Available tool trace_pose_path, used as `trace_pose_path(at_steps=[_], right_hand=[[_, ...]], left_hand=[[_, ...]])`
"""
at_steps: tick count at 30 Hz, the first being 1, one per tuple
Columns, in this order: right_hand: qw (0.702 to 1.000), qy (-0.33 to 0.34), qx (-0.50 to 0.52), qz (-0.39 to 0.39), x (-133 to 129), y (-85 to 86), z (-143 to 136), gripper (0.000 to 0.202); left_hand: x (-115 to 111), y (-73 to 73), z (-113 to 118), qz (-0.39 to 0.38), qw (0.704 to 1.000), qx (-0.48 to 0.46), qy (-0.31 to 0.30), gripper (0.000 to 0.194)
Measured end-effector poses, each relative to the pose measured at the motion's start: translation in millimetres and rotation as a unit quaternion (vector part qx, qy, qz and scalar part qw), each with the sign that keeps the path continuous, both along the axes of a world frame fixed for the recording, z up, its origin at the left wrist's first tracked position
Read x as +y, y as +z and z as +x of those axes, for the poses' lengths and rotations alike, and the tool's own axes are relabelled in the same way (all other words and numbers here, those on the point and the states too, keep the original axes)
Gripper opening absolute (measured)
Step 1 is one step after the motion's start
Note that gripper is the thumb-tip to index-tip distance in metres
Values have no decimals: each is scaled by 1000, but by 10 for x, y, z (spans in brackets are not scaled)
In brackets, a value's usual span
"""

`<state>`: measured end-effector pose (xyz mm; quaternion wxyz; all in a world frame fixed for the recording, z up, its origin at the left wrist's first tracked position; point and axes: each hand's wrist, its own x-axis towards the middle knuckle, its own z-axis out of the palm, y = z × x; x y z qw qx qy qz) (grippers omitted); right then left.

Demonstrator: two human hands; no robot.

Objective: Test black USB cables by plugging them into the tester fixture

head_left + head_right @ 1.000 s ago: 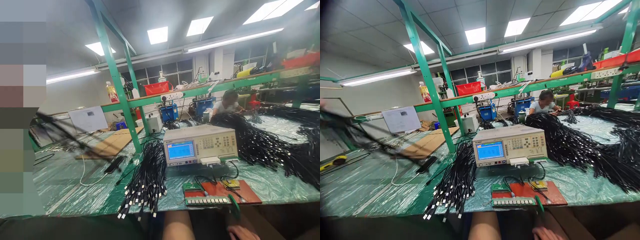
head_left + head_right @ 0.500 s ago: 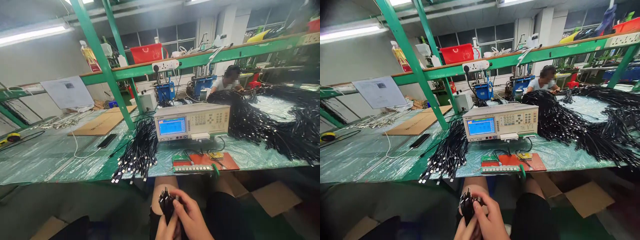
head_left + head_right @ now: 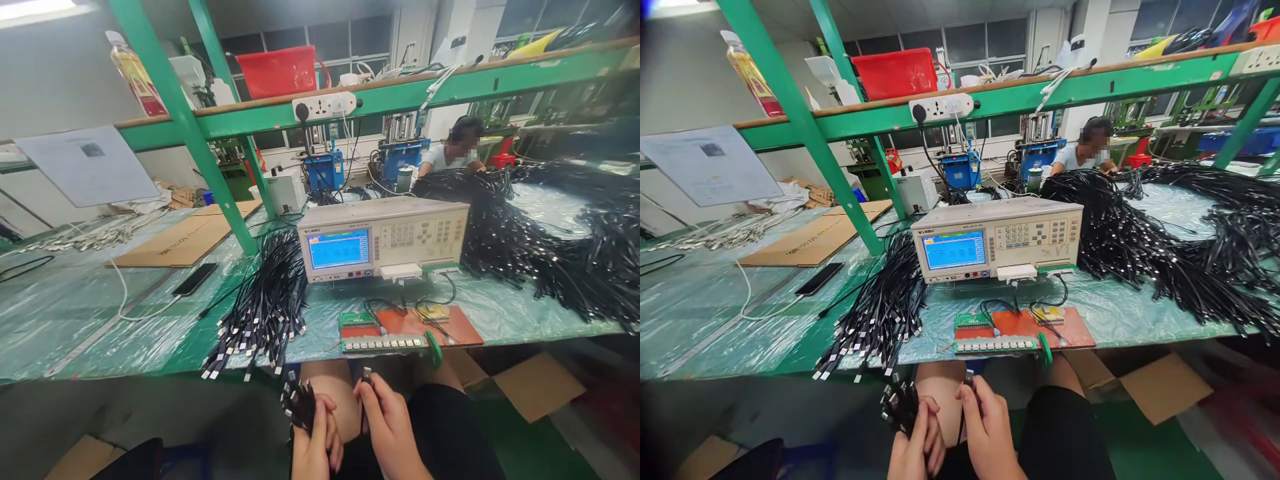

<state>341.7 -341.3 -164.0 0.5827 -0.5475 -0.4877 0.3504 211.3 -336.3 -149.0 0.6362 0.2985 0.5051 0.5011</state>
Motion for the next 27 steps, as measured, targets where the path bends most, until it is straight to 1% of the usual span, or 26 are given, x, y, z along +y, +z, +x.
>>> trace_pose_path(at_steps=[2, 4, 6, 9, 13, 15, 17, 19, 21, 22, 24, 25, 26, 27], right_hand=[[998, 3, 27, -48, 148, -97, -32, 44], [997, 11, 43, -66, 298, -174, -58, 49], [996, 24, 46, -71, 419, -222, -71, 51], [995, 36, 47, -76, 517, -251, -80, 53], [994, 33, 56, -84, 579, -225, -91, 53], [994, 40, 61, -87, 600, -181, -69, 54], [994, 44, 34, -89, 584, -110, -12, 55], [996, 7, -53, -77, 503, -6, 63, 54], [990, -26, -134, -38, 358, 127, 116, 49], [989, -18, -145, -13, 273, 200, 121, 44], [992, 54, -111, 28, 110, 338, 76, 34], [992, 93, -80, 36, 45, 395, 34, 31], [992, 115, -48, 34, -5, 438, -15, 30], [993, 117, -16, 26, -36, 465, -60, 30]], left_hand=[[39, -54, -51, -28, 999, -11, -27, 63], [39, -103, -81, -63, 997, -18, -35, 71], [22, -129, -89, -86, 995, -18, -40, 74], [8, -107, -74, -82, 995, -14, -47, 73], [20, -21, -47, -49, 998, -12, -49, 87], [22, 12, -33, -27, 998, 2, -53, 90], [16, 35, -17, -4, 999, 11, -49, 84], [0, 52, -4, 22, 999, 13, -33, 74], [-23, 66, 4, 42, 999, 6, -11, 66], [-36, 72, 6, 44, 999, 3, -4, 63], [-60, 83, 11, 34, 999, 3, 6, 60], [-69, 89, 14, 26, 1000, 10, 11, 60], [-75, 99, 18, 20, 999, 23, 16, 62], [-76, 111, 23, 18, 999, 39, 23, 65]])
